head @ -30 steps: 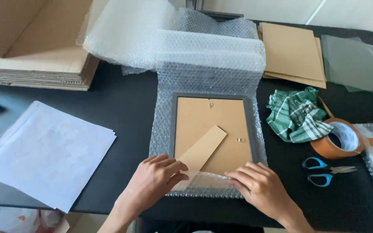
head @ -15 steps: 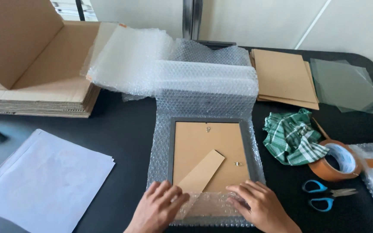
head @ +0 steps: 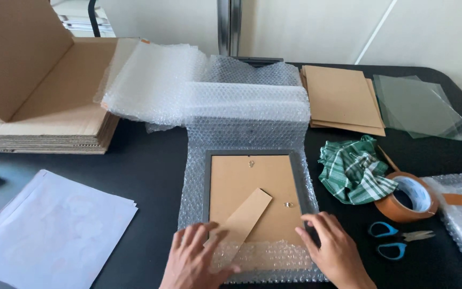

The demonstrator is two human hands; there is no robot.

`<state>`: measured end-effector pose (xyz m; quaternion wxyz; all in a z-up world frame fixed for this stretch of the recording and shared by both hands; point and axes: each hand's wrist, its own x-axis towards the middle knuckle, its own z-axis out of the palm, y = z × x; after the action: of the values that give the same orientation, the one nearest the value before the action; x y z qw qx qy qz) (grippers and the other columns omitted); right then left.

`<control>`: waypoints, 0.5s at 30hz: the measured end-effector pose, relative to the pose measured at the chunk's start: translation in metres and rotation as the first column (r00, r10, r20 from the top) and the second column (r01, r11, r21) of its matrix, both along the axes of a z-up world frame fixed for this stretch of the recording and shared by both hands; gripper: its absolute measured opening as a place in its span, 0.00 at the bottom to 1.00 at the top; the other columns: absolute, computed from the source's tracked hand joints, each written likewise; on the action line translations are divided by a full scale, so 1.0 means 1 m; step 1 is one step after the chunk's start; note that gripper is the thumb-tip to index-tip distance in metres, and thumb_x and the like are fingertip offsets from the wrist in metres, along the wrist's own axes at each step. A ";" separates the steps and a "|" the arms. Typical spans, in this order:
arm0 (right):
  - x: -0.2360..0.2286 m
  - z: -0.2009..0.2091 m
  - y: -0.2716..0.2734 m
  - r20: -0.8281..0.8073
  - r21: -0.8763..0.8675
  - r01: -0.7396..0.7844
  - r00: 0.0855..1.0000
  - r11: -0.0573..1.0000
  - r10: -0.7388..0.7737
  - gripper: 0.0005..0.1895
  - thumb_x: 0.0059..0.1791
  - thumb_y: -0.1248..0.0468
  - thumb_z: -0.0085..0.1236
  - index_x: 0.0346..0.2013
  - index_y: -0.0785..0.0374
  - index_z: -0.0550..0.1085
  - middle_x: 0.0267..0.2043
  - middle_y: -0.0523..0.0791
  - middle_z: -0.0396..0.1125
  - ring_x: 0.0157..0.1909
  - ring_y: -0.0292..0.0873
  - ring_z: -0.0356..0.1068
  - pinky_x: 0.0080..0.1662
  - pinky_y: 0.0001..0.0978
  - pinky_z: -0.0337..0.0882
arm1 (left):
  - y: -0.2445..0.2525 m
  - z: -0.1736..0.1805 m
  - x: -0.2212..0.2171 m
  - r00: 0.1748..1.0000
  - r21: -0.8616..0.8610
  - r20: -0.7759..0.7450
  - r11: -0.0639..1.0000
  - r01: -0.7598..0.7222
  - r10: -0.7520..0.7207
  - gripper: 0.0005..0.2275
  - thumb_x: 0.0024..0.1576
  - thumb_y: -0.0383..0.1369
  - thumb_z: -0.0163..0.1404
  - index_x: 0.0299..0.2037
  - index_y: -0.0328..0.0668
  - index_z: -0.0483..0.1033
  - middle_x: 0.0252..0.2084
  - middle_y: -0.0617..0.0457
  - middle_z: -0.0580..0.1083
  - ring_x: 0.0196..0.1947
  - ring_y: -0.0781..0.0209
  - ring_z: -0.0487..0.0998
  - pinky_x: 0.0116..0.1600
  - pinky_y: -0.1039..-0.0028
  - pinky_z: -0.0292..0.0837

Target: The person wraps a picture frame in bubble wrap and secures it with tape using scissors.

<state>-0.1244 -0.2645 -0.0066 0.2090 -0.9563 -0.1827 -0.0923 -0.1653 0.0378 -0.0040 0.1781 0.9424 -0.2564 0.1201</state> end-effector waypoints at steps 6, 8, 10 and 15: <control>-0.001 0.010 -0.001 -0.570 -0.171 0.404 0.703 0.899 -0.424 0.29 0.44 0.40 0.45 0.58 0.40 0.60 0.39 0.37 0.67 0.47 0.36 0.71 0.48 0.36 0.70 | 0.016 -0.006 0.006 0.702 0.191 -0.555 0.889 -0.415 0.447 0.39 0.44 0.70 0.40 0.63 0.64 0.53 0.63 0.64 0.58 0.57 0.61 0.63 0.60 0.60 0.62; -0.006 -0.009 -0.008 -0.487 -0.056 0.395 0.791 0.917 -0.370 0.31 0.40 0.40 0.50 0.57 0.40 0.65 0.29 0.35 0.64 0.29 0.36 0.67 0.41 0.31 0.67 | 0.020 -0.025 0.003 0.755 0.178 -0.494 0.900 -0.398 0.431 0.40 0.42 0.72 0.42 0.62 0.63 0.54 0.60 0.64 0.63 0.57 0.60 0.63 0.59 0.60 0.62; -0.006 -0.017 -0.013 -0.469 -0.017 0.372 0.817 0.928 -0.336 0.32 0.40 0.41 0.51 0.58 0.41 0.65 0.29 0.35 0.64 0.28 0.36 0.66 0.40 0.29 0.68 | 0.023 -0.033 0.000 0.804 0.128 -0.427 0.908 -0.398 0.413 0.39 0.43 0.71 0.44 0.61 0.62 0.57 0.56 0.63 0.66 0.54 0.60 0.64 0.56 0.61 0.64; -0.004 0.012 -0.006 -0.615 -0.069 0.379 0.713 0.923 -0.338 0.36 0.41 0.42 0.50 0.64 0.37 0.58 0.33 0.35 0.67 0.33 0.34 0.67 0.43 0.28 0.68 | 0.017 -0.037 -0.003 0.814 0.088 -0.372 0.890 -0.447 0.446 0.36 0.43 0.71 0.42 0.57 0.62 0.65 0.52 0.64 0.70 0.53 0.60 0.65 0.53 0.60 0.65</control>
<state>-0.1283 -0.2710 0.0054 0.2647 -0.9433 0.0872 0.1800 -0.1685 0.0552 -0.0412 0.1929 0.9808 0.0117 -0.0270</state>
